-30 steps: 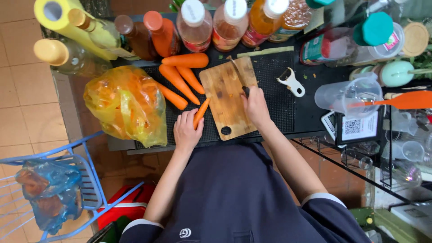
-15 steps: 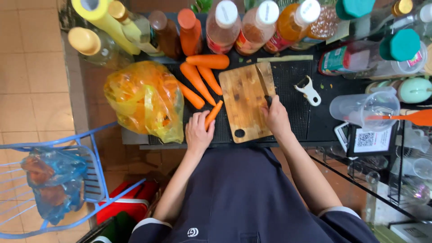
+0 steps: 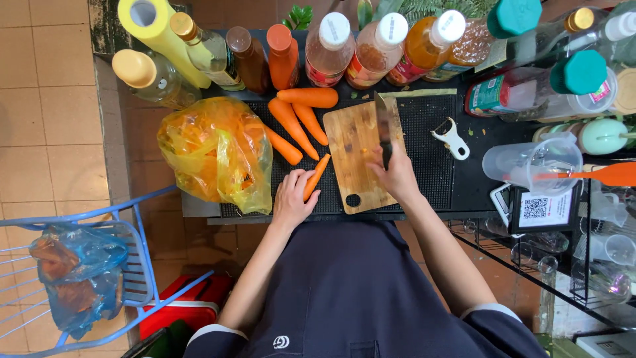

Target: Peeling and cutting carrots on a wooden cutting board at a coffee shop counter.

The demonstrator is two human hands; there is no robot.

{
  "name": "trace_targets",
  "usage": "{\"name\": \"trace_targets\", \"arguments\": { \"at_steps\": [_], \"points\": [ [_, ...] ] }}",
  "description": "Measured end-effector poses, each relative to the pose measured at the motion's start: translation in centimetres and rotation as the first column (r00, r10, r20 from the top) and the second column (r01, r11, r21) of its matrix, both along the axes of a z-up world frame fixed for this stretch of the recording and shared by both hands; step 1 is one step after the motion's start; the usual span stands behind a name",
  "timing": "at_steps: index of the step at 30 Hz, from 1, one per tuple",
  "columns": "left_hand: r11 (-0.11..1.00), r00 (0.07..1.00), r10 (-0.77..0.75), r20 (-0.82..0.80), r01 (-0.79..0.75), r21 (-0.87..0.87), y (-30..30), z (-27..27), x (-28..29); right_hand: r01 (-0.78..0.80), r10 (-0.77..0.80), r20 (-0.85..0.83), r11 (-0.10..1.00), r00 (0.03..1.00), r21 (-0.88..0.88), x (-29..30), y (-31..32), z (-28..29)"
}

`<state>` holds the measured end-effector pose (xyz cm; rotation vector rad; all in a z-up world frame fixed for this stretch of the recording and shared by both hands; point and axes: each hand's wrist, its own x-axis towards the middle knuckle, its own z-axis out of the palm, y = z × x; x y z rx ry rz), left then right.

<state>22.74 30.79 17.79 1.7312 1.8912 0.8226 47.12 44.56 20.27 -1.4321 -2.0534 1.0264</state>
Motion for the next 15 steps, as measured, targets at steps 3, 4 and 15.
{"name": "trace_targets", "arguments": {
  "at_steps": [3, 4, 15],
  "points": [
    [1.000, 1.000, -0.022, -0.008, 0.022, 0.000, 0.0, -0.1, -0.1, -0.011, 0.011, -0.023, 1.000, 1.000, 0.008, -1.3, 1.1, -1.9],
    [0.999, 1.000, -0.030, -0.005, 0.030, 0.011, -0.2, -0.2, -0.2, -0.037, 0.037, -0.005, 0.997, 0.999, 0.069, -1.6, 1.4, -2.9],
    [0.954, 0.921, -0.245, 0.304, 0.173, 0.245, -1.7, 16.1, -4.5, -0.103, 0.079, 0.131, 0.978, 0.988, 0.183, -1.7, 0.5, -5.8]
  ]
}}
